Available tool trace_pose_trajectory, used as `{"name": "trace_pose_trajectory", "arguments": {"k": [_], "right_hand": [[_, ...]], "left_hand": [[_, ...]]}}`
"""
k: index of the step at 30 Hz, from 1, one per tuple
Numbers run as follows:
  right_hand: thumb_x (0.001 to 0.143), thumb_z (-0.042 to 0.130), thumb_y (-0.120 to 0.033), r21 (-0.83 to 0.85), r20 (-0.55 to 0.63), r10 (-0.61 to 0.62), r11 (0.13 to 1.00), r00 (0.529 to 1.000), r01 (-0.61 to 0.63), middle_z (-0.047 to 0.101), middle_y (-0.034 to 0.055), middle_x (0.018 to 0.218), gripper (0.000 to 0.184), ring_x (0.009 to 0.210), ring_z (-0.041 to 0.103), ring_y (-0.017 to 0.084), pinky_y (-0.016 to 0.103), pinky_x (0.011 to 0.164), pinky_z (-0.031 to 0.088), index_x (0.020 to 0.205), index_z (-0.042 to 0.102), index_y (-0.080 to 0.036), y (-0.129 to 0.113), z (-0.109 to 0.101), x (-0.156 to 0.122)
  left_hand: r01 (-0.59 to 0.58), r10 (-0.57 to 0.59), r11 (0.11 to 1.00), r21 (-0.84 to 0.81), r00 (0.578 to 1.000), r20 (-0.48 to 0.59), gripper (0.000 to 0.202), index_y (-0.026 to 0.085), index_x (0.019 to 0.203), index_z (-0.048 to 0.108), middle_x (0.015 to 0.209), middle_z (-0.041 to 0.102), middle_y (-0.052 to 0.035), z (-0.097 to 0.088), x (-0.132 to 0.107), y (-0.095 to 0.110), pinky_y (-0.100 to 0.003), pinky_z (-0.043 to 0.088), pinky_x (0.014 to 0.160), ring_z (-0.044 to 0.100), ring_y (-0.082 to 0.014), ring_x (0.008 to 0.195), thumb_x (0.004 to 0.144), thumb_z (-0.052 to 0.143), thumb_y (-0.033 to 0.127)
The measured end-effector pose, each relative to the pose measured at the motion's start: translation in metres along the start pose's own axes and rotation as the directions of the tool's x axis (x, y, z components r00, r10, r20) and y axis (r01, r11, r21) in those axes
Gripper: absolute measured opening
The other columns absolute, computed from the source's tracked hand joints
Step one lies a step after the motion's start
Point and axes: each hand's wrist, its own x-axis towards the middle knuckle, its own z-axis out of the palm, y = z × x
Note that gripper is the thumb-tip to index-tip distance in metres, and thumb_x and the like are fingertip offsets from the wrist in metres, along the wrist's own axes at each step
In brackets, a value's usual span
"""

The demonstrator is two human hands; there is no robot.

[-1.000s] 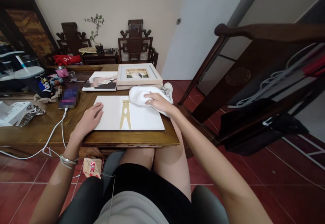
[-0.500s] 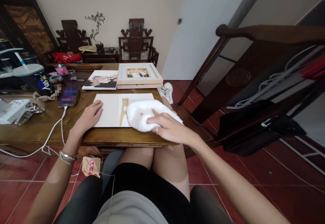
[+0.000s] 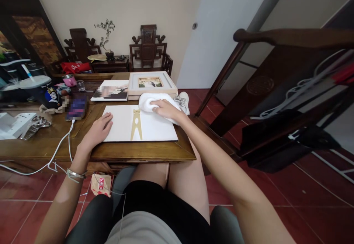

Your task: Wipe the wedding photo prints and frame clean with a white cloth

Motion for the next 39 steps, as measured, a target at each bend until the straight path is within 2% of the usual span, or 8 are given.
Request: {"name": "trace_pose_trajectory", "arguments": {"k": [4, 9, 15, 19, 24, 29, 33, 39], "right_hand": [[0.077, 0.042, -0.023, -0.035, 0.003, -0.012, 0.999, 1.000, 0.012, 0.061, 0.0060, 0.072, 0.018, 0.081, 0.057, 0.028, 0.041, 0.088, 0.041, 0.079, 0.059, -0.021, -0.005, 0.001, -0.008], [0.079, 0.040, -0.021, -0.035, 0.100, -0.107, 0.993, 0.989, 0.111, 0.050, -0.0010, 0.058, 0.017, 0.066, 0.054, 0.023, 0.044, 0.098, 0.039, 0.074, 0.056, -0.024, -0.033, -0.005, -0.077], [0.074, 0.044, -0.022, -0.011, 0.183, -0.044, 0.999, 0.982, 0.047, 0.066, 0.0071, 0.089, 0.022, 0.110, 0.057, 0.033, 0.043, 0.094, 0.043, 0.080, 0.064, -0.024, -0.054, -0.017, -0.143], [0.076, 0.043, -0.026, 0.045, 0.201, -0.047, 0.998, 0.979, 0.039, 0.065, 0.0044, 0.081, 0.021, 0.100, 0.061, 0.030, 0.042, 0.093, 0.044, 0.077, 0.064, -0.023, -0.042, -0.019, -0.124], [0.080, 0.040, -0.026, -0.041, 0.085, -0.014, 0.999, 0.996, 0.018, 0.064, 0.0047, 0.076, 0.022, 0.094, 0.061, 0.029, 0.047, 0.096, 0.042, 0.079, 0.062, -0.021, -0.012, -0.010, -0.054], [0.082, 0.041, -0.019, -0.163, 0.057, -0.013, 0.986, 0.998, 0.022, 0.068, 0.0140, 0.115, 0.035, 0.125, 0.049, 0.037, 0.069, 0.105, 0.018, 0.108, 0.065, -0.017, 0.006, 0.005, -0.009], [0.084, 0.041, -0.016, -0.248, 0.077, -0.073, 0.965, 0.994, 0.090, 0.050, 0.0179, 0.144, 0.041, 0.143, 0.029, 0.036, 0.068, 0.109, 0.016, 0.118, 0.062, -0.015, 0.001, 0.014, -0.025], [0.078, 0.043, -0.014, -0.115, 0.199, -0.109, 0.984, 0.974, 0.134, 0.047, 0.0120, 0.147, 0.035, 0.141, 0.032, 0.035, 0.062, 0.113, 0.021, 0.100, 0.069, -0.019, -0.045, -0.009, -0.105]], "left_hand": [[0.016, -0.016, 1.000, -0.016, 1.000, -0.022, 0.042, 0.008, 0.126, 0.057, 0.144, 0.050, -0.0175, 0.002, 0.000, 0.000, -0.044, 0.033, 0.115, 0.042, -0.0276, 0.138, 0.094, 0.037, 0.025], [0.022, -0.023, 0.999, -0.040, 0.999, -0.044, 0.039, 0.013, 0.124, 0.058, 0.143, 0.051, -0.0145, 0.005, 0.000, 0.000, -0.045, 0.034, 0.114, 0.043, -0.0274, 0.137, 0.093, 0.038, 0.025], [0.025, -0.026, 0.999, -0.021, 0.999, -0.029, 0.040, 0.012, 0.126, 0.057, 0.144, 0.050, -0.0160, 0.004, -0.001, 0.001, -0.048, 0.033, 0.114, 0.041, -0.0277, 0.138, 0.094, 0.037, 0.025], [-0.002, 0.002, 1.000, 0.004, 1.000, -0.007, 0.040, 0.010, 0.126, 0.056, 0.143, 0.050, -0.0185, 0.001, -0.003, 0.004, -0.048, 0.033, 0.114, 0.041, -0.0287, 0.138, 0.095, 0.034, 0.024], [-0.025, 0.025, 1.000, 0.000, 0.999, -0.020, 0.037, 0.015, 0.122, 0.059, 0.140, 0.054, -0.0139, -0.001, -0.003, 0.005, -0.047, 0.034, 0.114, 0.042, -0.0269, 0.138, 0.095, 0.035, 0.023], [-0.001, 0.001, 1.000, -0.013, 1.000, -0.008, 0.040, 0.014, 0.126, 0.057, 0.144, 0.050, -0.0148, -0.001, -0.002, 0.002, -0.047, 0.034, 0.114, 0.041, -0.0275, 0.138, 0.094, 0.036, 0.026], [0.013, -0.013, 1.000, -0.016, 1.000, -0.006, 0.041, 0.014, 0.127, 0.057, 0.145, 0.049, -0.0140, 0.000, -0.002, 0.001, -0.046, 0.033, 0.115, 0.041, -0.0270, 0.139, 0.094, 0.036, 0.027], [0.017, -0.017, 1.000, -0.023, 1.000, -0.010, 0.041, 0.012, 0.128, 0.056, 0.146, 0.048, -0.0163, 0.002, -0.003, 0.003, -0.048, 0.031, 0.115, 0.039, -0.0273, 0.140, 0.095, 0.036, 0.025]]}}
